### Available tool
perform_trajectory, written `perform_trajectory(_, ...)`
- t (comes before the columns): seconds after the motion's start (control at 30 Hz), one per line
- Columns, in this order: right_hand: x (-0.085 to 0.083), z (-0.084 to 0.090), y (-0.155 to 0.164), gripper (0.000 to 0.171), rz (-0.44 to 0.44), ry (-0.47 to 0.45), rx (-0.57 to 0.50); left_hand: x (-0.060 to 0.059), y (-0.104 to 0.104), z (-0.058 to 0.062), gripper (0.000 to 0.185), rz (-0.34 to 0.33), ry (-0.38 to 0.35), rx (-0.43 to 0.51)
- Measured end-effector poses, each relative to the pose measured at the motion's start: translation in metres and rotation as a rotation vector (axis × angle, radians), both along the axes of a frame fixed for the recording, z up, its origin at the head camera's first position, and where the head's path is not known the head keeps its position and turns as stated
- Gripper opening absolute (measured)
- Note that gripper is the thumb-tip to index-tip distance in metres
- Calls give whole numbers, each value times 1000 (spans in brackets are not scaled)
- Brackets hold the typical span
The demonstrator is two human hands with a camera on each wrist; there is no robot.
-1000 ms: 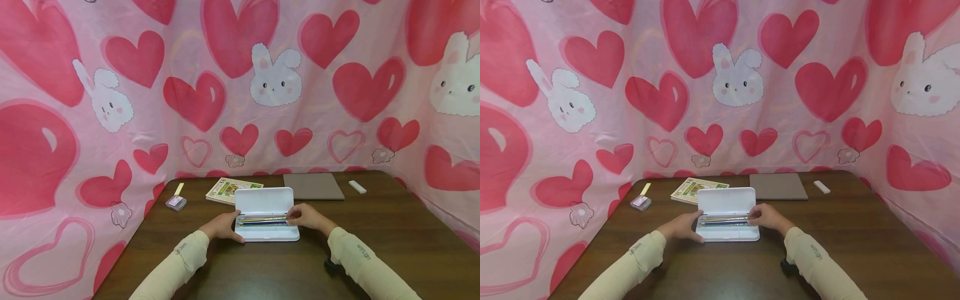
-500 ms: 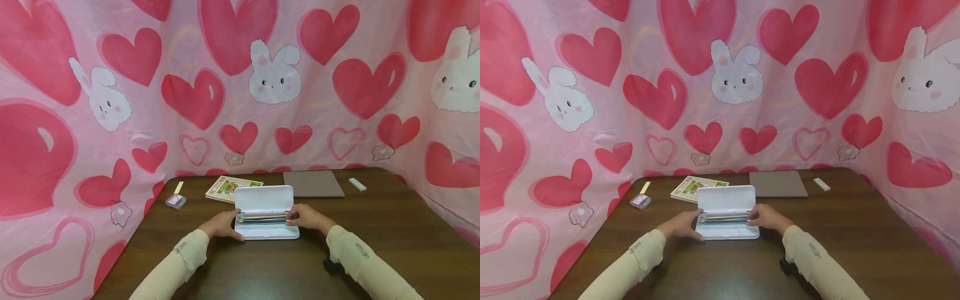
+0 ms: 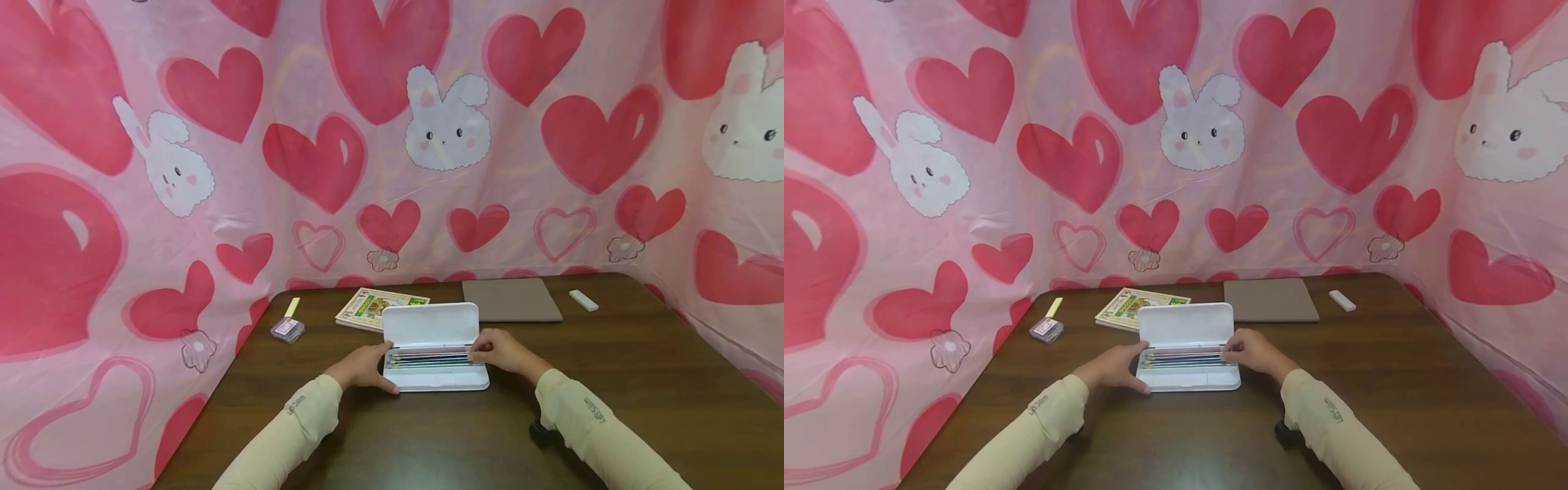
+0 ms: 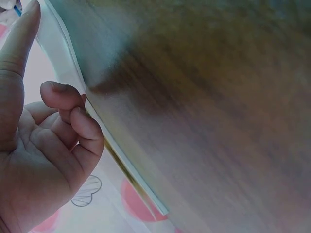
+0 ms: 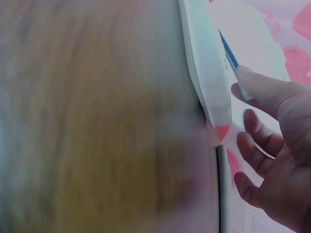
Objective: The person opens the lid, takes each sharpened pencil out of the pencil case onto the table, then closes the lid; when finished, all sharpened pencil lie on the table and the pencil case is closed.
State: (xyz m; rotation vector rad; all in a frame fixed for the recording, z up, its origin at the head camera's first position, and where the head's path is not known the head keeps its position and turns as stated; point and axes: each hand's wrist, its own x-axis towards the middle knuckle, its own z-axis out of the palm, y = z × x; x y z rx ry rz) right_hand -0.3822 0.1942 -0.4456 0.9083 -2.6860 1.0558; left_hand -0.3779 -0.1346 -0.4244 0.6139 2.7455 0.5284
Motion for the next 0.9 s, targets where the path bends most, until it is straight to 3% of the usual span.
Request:
perform_trajectory(0.23,-3,1,11,9,-101,4,-67,1,-1,1,101,8,-6,8)
perform_trajectory(0.9,4,7,77,14,-133,-19,-138,0,0,0,101,5,-4,0)
